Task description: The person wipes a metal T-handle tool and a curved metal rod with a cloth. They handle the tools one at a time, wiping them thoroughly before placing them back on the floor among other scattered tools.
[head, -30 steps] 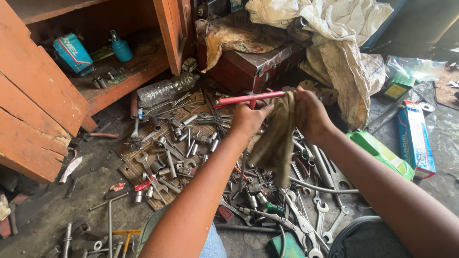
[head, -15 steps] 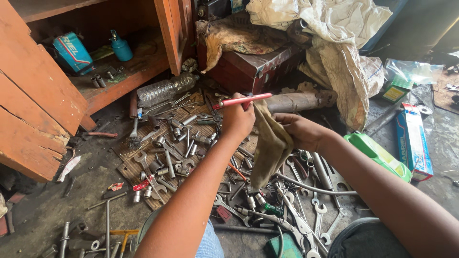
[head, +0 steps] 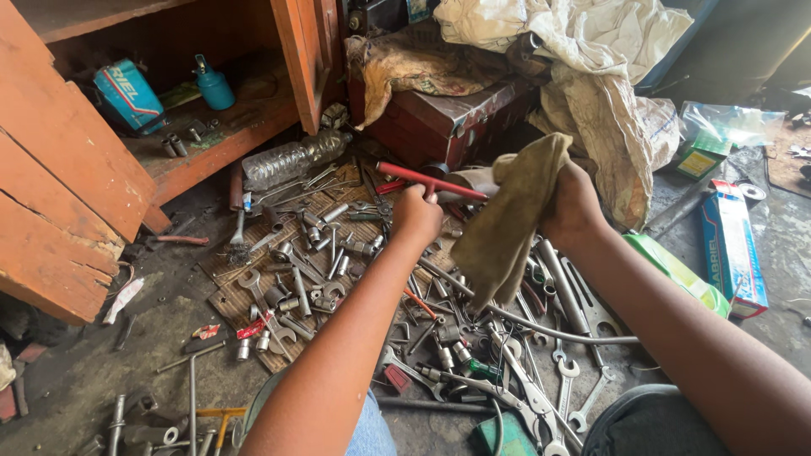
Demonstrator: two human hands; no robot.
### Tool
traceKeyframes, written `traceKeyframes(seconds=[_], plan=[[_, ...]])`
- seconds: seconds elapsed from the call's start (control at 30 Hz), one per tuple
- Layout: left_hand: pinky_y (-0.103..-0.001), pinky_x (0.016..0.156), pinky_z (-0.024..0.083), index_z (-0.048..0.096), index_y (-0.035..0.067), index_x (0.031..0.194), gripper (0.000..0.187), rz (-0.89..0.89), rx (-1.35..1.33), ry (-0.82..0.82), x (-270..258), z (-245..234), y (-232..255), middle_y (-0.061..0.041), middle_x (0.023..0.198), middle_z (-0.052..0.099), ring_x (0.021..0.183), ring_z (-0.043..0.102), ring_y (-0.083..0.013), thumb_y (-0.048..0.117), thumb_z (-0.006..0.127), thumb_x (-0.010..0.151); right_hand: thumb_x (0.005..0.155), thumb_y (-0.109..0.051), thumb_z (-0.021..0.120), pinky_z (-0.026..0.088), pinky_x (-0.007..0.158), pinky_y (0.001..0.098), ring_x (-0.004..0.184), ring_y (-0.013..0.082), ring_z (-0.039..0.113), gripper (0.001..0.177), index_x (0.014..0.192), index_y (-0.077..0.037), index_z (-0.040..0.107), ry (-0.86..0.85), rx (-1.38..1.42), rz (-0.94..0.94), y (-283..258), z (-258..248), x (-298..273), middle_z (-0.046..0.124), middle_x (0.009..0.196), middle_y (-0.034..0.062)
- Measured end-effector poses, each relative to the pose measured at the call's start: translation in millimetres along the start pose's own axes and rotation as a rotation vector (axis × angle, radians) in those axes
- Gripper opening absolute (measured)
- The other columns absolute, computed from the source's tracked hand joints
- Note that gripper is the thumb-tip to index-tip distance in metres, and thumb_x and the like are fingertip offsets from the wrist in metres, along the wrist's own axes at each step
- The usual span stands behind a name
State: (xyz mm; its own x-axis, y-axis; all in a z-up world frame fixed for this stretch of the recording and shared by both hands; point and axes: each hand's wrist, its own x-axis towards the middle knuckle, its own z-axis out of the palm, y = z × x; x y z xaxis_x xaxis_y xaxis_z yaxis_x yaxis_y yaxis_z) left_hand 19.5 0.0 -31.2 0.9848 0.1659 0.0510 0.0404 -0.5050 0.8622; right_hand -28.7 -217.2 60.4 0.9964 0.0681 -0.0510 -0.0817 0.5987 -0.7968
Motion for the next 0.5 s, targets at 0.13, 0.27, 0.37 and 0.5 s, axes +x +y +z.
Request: traceKeyframes(seconds=[0.13, 0.27, 0.37, 0.5], plan=[[-0.046, 0.078, 0.054, 0.073, 0.003, 0.106, 0.022, 0.211, -0.084, 0.046, -20.9, -27.0, 28.9, -0.021, 0.098, 0.073, 0.091, 0.070, -0.0386, 0.020, 0.065, 0.095, 0.108, -0.021, 0.052, 0.058, 0.094, 0.0433, 0.099, 0.0246, 0.071, 0.022, 0.116, -0.005, 0.065, 0.032, -0.143, -0.150, -4.3, -32.6, 10.8, 0.071, 0.111, 0.0114], [-0.039, 0.071, 0.055, 0.071, 0.001, 0.106, 0.022, 0.302, -0.213, -0.063, -27.5, -42.0, 36.0, -0.018, 0.085, 0.074, 0.075, 0.071, -0.0291, 0.019, 0.067, 0.095, 0.105, -0.018, 0.055, 0.059, 0.091, 0.0406, 0.099, 0.0213, 0.070, 0.026, 0.126, -0.008, 0.065, 0.044, -0.300, -0.017, -9.7, -65.2, 15.7, 0.070, 0.115, 0.0085], [-0.036, 0.068, 0.054, 0.072, 0.002, 0.107, 0.022, 0.304, -0.283, -0.174, -27.5, -39.0, 37.4, -0.016, 0.082, 0.075, 0.072, 0.068, -0.0230, 0.019, 0.069, 0.094, 0.103, -0.019, 0.057, 0.057, 0.088, 0.0391, 0.098, 0.0193, 0.067, 0.030, 0.130, -0.009, 0.066, 0.029, -0.491, 0.053, 0.2, -71.2, 16.7, 0.068, 0.115, 0.0059], [-0.039, 0.075, 0.055, 0.072, 0.003, 0.111, 0.022, 0.418, -0.270, -0.141, -34.3, -23.1, 41.4, -0.016, 0.091, 0.076, 0.083, 0.072, -0.0304, 0.017, 0.067, 0.094, 0.101, -0.015, 0.060, 0.054, 0.092, 0.0334, 0.107, 0.0148, 0.065, 0.031, 0.129, -0.005, 0.066, -0.233, -0.627, -0.035, 5.8, -44.2, 7.0, 0.069, 0.120, 0.0021]])
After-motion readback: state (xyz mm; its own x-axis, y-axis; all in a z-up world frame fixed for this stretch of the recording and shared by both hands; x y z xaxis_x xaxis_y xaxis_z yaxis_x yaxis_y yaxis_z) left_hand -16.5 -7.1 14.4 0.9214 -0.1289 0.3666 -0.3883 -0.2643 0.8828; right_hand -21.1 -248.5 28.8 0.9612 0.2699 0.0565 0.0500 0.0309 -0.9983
